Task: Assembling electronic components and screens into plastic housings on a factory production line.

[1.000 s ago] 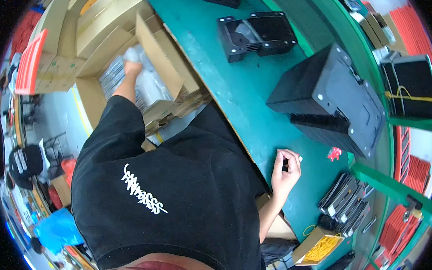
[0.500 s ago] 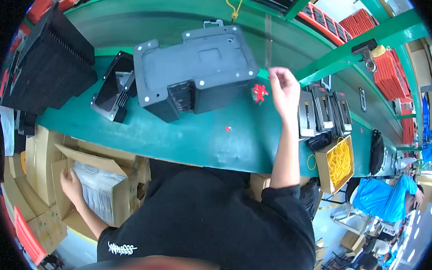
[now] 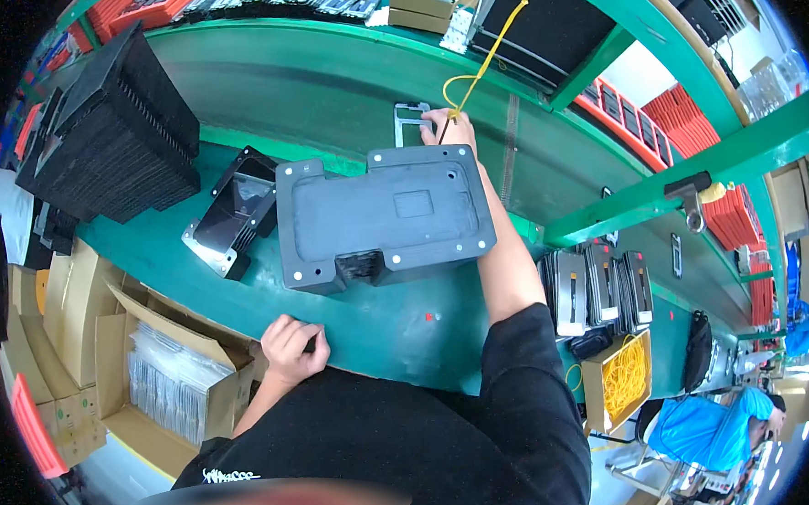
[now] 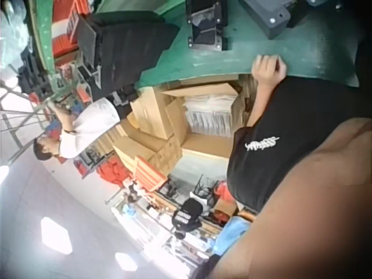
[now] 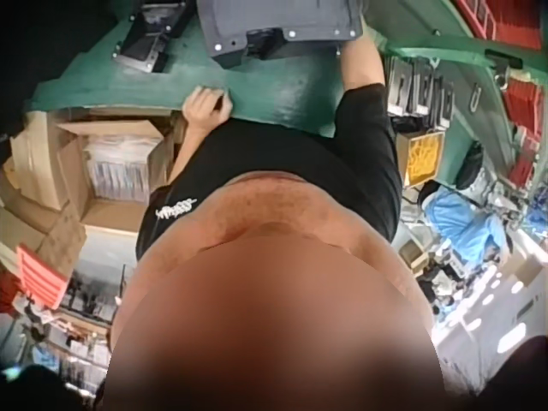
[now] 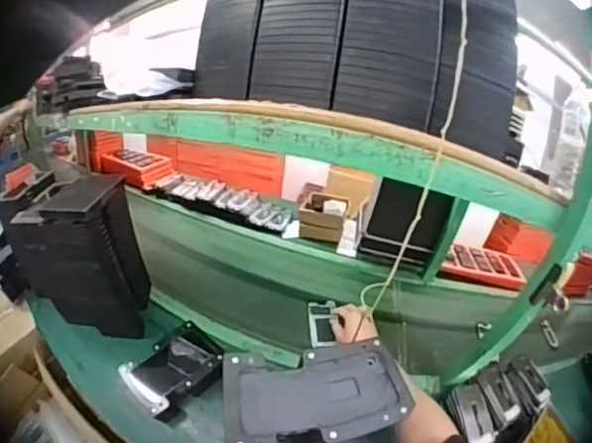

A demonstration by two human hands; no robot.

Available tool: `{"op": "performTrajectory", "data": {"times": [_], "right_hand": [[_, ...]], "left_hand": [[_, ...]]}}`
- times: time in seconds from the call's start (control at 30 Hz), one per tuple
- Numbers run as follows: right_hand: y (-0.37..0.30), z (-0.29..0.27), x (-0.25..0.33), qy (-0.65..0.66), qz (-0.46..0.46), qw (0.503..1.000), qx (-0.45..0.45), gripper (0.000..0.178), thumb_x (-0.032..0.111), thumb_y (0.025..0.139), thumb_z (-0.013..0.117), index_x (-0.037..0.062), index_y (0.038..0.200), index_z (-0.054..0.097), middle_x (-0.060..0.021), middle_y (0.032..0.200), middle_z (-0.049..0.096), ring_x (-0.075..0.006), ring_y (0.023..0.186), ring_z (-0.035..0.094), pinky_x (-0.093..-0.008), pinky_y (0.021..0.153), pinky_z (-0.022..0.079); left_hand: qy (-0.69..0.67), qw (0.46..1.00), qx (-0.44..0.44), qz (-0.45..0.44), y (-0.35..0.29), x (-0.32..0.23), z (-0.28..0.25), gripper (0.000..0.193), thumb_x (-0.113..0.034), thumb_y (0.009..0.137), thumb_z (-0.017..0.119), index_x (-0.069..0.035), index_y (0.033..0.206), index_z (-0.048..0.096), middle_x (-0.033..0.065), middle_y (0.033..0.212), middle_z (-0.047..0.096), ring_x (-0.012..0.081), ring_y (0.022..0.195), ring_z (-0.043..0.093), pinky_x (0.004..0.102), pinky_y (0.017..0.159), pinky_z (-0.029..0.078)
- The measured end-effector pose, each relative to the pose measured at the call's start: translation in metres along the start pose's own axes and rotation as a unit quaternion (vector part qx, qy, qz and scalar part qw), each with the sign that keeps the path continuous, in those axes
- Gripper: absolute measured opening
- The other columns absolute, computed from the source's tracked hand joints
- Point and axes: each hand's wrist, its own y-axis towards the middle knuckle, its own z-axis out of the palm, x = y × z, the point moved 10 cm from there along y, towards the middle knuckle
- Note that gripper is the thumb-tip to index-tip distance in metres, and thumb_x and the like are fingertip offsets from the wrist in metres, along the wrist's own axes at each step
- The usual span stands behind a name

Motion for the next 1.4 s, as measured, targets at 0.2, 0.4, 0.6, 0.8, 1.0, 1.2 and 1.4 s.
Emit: {"op": "performTrajectory", "data": {"times": [0.2,0.4,0.6,0.8,1.0,1.2,1.4], "right_hand": [[0.018,0.038,0.012,-0.102,-0.097,0.988,0.064,0.021,0.017,0.084,0.076,0.0119,0.105,0.078,-0.0132,0.102,0.074,-0.0378,0.101,0.065,-0.0473,0.087,0.054],[0.023,0.006,-0.073,-0.212,0.084,0.964,0.135,0.024,0.032,0.082,0.072,0.0134,0.095,0.079,-0.0164,0.100,0.075,-0.0354,0.097,0.072,-0.0472,0.087,0.056],[-0.023,-0.172,-0.119,-0.083,0.248,0.965,-0.014,0.041,0.042,0.084,0.071,0.0022,0.091,0.078,-0.0142,0.090,0.076,-0.0257,0.084,0.073,-0.0390,0.076,0.056],[-0.103,-0.274,0.094,0.175,0.148,0.972,-0.048,0.024,0.024,0.092,0.070,0.0001,0.089,0.074,0.0002,0.075,0.066,-0.0078,0.069,0.058,-0.0250,0.063,0.045],[-0.097,-0.211,0.200,-0.032,0.072,0.995,0.053,0.026,0.025,0.086,0.073,-0.0009,0.089,0.074,-0.0098,0.073,0.070,-0.0176,0.069,0.068,-0.0303,0.067,0.053],[-0.096,-0.191,0.228,-0.203,0.018,0.978,0.037,0.028,0.026,0.086,0.072,-0.0014,0.089,0.075,-0.0161,0.074,0.071,-0.0317,0.070,0.072,-0.0387,0.069,0.056],[-0.112,-0.197,0.251,-0.130,-0.064,0.988,0.043,0.031,0.028,0.091,0.070,-0.0009,0.081,0.074,-0.0155,0.076,0.067,-0.0333,0.075,0.067,-0.0415,0.072,0.052]], "left_hand": [[0.043,0.998,-0.025,0.043,-0.006,-0.007,0.001,0.013,0.000,0.067,0.071,-0.006,0.076,0.065,0.0078,0.069,0.063,0.0269,0.058,0.057,0.0352,0.053,0.044],[0.040,0.998,-0.029,0.048,-0.002,-0.008,0.002,0.012,-0.001,0.067,0.071,-0.007,0.075,0.065,0.0064,0.067,0.062,0.0257,0.057,0.056,0.0349,0.053,0.044],[0.040,0.997,-0.034,0.053,-0.004,-0.009,0.001,0.012,0.001,0.069,0.070,-0.007,0.076,0.064,0.0064,0.066,0.061,0.0262,0.056,0.055,0.0355,0.053,0.043],[0.045,0.998,-0.013,0.051,-0.001,-0.011,0.004,0.013,0.001,0.071,0.071,-0.008,0.074,0.062,0.0049,0.064,0.058,0.0250,0.056,0.055,0.0351,0.053,0.043],[0.056,0.997,-0.038,0.032,-0.006,-0.006,0.003,0.012,-0.003,0.071,0.073,-0.009,0.075,0.063,0.0040,0.064,0.058,0.0258,0.057,0.056,0.0357,0.054,0.044],[0.047,0.997,-0.042,0.033,-0.006,-0.011,0.001,0.012,0.000,0.075,0.072,-0.008,0.075,0.063,0.0037,0.063,0.056,0.0239,0.057,0.055,0.0343,0.055,0.043],[0.053,0.997,-0.039,0.030,-0.008,-0.009,-0.002,0.012,-0.001,0.074,0.071,-0.008,0.074,0.062,0.0036,0.063,0.056,0.0241,0.057,0.055,0.0344,0.055,0.043]]}}
